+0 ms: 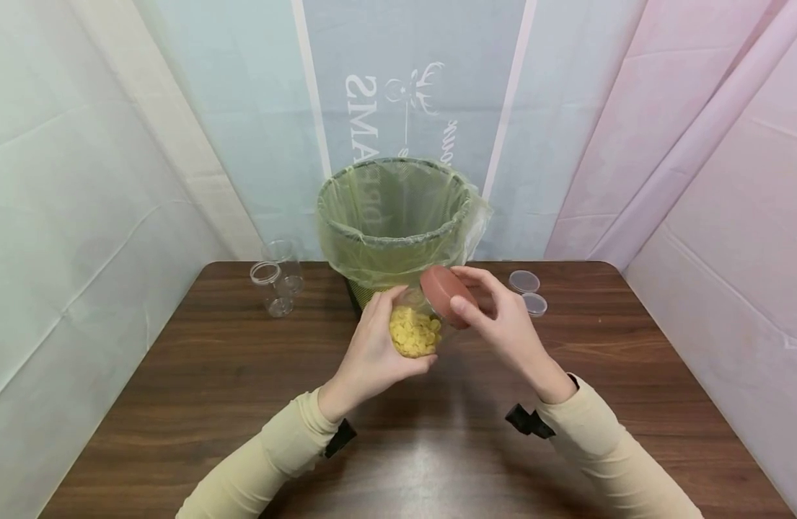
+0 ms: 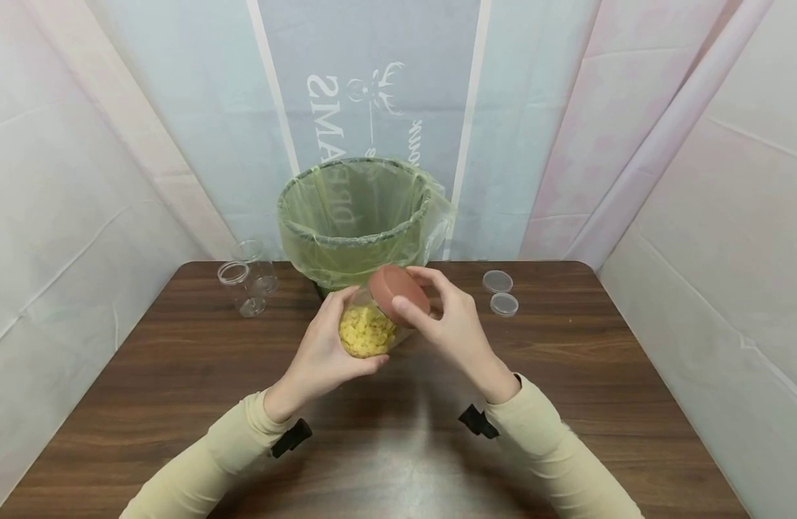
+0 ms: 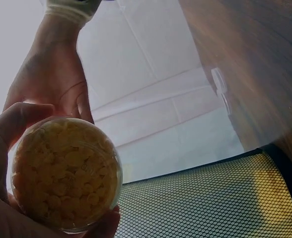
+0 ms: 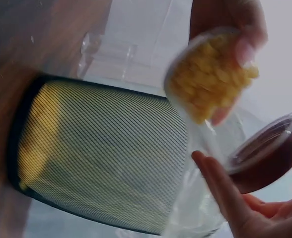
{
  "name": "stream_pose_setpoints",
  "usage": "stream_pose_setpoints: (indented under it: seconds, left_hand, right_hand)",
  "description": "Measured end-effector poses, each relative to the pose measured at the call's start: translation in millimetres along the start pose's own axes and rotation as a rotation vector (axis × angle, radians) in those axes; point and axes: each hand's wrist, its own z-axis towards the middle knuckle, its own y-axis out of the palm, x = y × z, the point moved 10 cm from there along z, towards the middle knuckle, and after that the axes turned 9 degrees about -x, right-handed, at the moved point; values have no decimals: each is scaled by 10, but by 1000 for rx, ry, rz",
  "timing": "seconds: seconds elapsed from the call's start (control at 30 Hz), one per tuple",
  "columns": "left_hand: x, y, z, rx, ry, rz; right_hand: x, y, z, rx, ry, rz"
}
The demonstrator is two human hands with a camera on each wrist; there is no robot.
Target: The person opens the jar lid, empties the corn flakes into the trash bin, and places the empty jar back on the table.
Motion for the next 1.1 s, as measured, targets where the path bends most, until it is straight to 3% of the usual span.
stream_pose_setpoints:
  seconds: [0.27, 0.63, 0.8, 1.1]
  left_hand:
    - [90, -4, 6, 64, 47, 169]
    - [194, -6, -11, 128, 70, 320]
    - [212, -10, -23, 145, 80, 344]
    - [260, -23, -33, 162, 138, 351]
  right_hand:
    - [-160, -18, 172, -22, 48, -265]
    - [-249, 18, 239, -22, 55, -392]
    - [-314, -8, 222, 65, -8, -435]
    - [-470, -55, 136, 219, -203, -473]
